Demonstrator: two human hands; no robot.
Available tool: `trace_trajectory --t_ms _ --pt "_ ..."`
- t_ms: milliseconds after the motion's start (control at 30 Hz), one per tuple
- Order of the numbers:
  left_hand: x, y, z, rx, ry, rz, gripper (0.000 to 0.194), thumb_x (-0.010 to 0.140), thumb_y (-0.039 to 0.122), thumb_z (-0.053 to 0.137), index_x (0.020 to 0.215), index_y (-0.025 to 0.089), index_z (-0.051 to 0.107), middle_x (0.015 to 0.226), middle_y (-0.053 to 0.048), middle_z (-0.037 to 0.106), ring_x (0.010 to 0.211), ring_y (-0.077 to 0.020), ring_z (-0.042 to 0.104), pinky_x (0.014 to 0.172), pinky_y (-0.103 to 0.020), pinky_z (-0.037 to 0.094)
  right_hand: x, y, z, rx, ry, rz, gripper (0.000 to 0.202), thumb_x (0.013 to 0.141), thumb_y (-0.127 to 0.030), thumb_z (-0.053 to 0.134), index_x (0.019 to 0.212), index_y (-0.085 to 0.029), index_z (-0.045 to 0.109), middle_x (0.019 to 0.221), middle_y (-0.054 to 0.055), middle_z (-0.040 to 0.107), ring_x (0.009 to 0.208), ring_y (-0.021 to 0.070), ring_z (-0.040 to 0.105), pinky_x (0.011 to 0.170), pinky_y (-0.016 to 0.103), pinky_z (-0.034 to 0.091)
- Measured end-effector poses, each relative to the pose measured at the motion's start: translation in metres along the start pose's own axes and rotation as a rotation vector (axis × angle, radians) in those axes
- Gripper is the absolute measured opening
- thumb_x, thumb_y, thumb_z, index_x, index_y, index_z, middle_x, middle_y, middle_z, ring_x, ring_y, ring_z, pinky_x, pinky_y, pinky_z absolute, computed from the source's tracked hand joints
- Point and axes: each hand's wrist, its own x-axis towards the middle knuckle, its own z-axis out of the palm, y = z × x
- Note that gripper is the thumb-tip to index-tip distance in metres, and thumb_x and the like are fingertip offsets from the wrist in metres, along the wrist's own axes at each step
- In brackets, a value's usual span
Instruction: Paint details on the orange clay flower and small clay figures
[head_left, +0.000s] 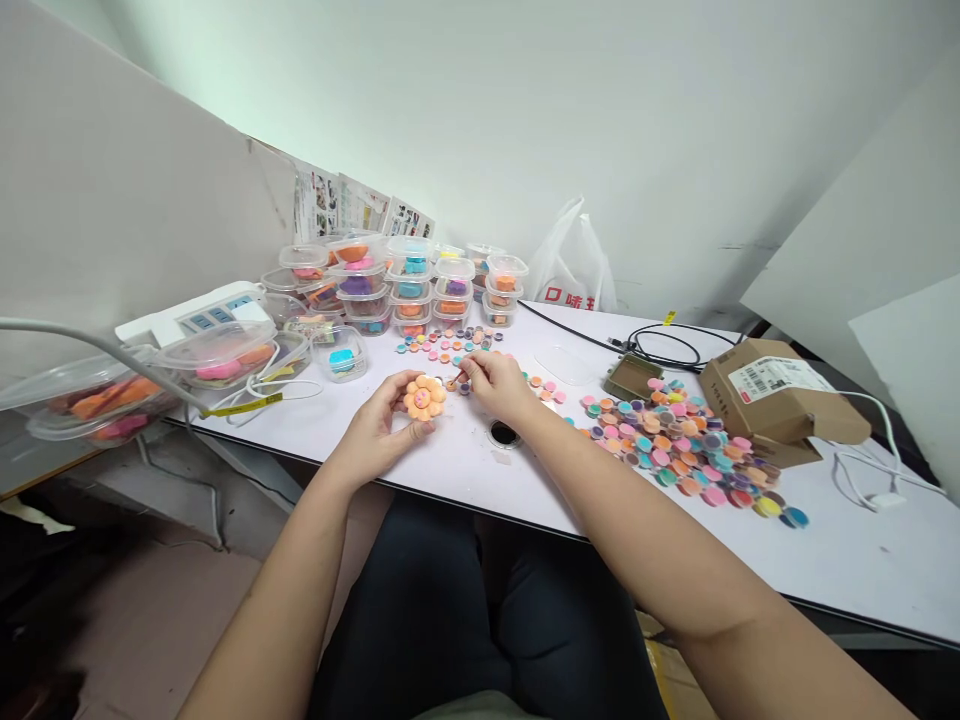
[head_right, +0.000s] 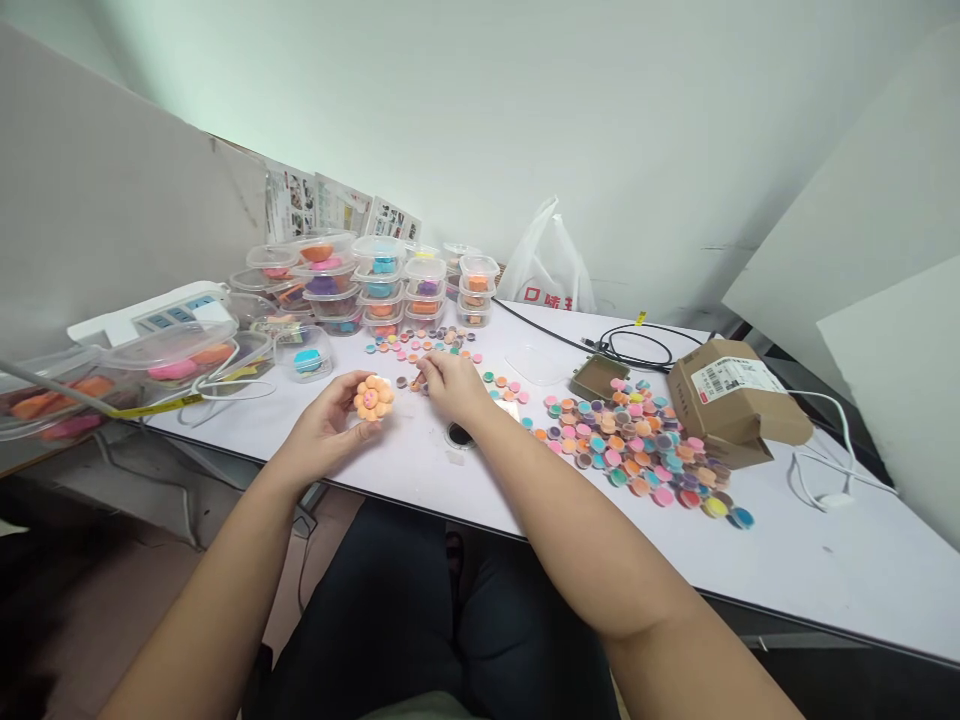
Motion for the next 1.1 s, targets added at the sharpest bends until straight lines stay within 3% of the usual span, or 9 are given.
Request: trace_trajectory --t_ms 100,300,533,700,833,933,1033,1100 --pt "0.002 -0.003 -0.002 -0.143 0.008 -0.005 0.067 0.085 0.05 0.072 0.141 0.022 0.047 0.143 -0.016 0.059 0.132 -0.0286 0.058 0.113 -0.046 0.046 0.0 -0.004 0.004 0.016 0.008 0.023 0.031 0.102 -0.034 0.048 0.082 -0.021 0.067 0.079 0.003 0.077 0.068 0.0142 0.064 0.073 0.027 0.046" --pt "0.002 -0.001 -0.004 -0.23 -0.022 -0.06 0.076 0.085 0.057 0.071 0.145 0.019 0.046 0.151 -0.018 0.054 0.138 -0.0307 0.054 0.117 -0.047 0.043 -0.002 -0.009 0.002 0.17 0.122 0.075 0.043 0.1 -0.055 0.047 0.083 -0.02 0.066 0.077 0.004 0.075 0.061 0.0146 0.062 0.064 0.027 0.046" --pt "0.0 0.003 -0.007 -0.266 -0.056 -0.068 0.078 0.084 0.063 0.07 0.142 0.017 0.048 0.146 -0.02 0.059 0.135 -0.0324 0.057 0.115 -0.051 0.044 0.001 -0.004 -0.003 0.218 0.175 0.098 0.05 0.095 -0.065 0.05 0.084 -0.019 0.067 0.075 0.006 0.074 0.066 0.0164 0.066 0.06 0.027 0.049" --pt "-0.003 0.004 -0.01 -0.296 -0.09 -0.059 0.071 0.089 0.061 0.065 0.141 0.016 0.049 0.143 -0.02 0.062 0.133 -0.0304 0.06 0.112 -0.046 0.048 0.003 -0.005 -0.004 0.261 0.185 0.119 0.051 0.095 -0.066 0.05 0.082 -0.019 0.066 0.075 0.006 0.074 0.063 0.0159 0.064 0.058 0.027 0.049" --pt "-0.003 0.011 -0.001 -0.009 -0.149 -0.126 0.059 0.087 0.057 0.068 0.134 0.022 0.058 0.137 -0.011 0.067 0.125 -0.0302 0.064 0.108 -0.046 0.05 0.002 -0.008 -0.005 0.236 0.19 0.105 0.051 0.094 -0.067 0.051 0.078 -0.02 0.065 0.072 0.006 0.071 0.066 0.017 0.066 0.057 0.026 0.048" --pt "-0.003 0.015 0.009 0.303 -0.18 -0.067 0.051 0.087 0.055 0.066 0.128 0.024 0.064 0.133 -0.01 0.068 0.125 -0.0328 0.062 0.108 -0.05 0.048 0.002 -0.009 -0.007 0.249 0.23 0.136 0.053 0.093 -0.069 0.051 0.075 -0.02 0.063 0.07 0.005 0.07 0.059 0.0155 0.063 0.051 0.025 0.045" --pt "0.003 0.015 0.009 0.455 -0.209 -0.035 0.061 0.084 0.056 0.067 0.13 0.018 0.063 0.141 -0.016 0.062 0.132 -0.0359 0.056 0.113 -0.051 0.044 0.002 -0.011 -0.011 0.275 0.262 0.151 0.052 0.093 -0.068 0.051 0.076 -0.02 0.062 0.068 0.004 0.068 0.054 0.0142 0.06 0.049 0.025 0.044" --pt "0.014 0.013 0.0 0.466 -0.249 -0.088 0.073 0.081 0.062 0.067 0.136 0.014 0.06 0.145 -0.019 0.058 0.133 -0.037 0.056 0.111 -0.05 0.046 0.002 -0.011 -0.013 0.276 0.271 0.142 0.05 0.094 -0.067 0.051 0.084 -0.02 0.065 0.068 0.003 0.067 0.054 0.0142 0.06 0.051 0.025 0.045"
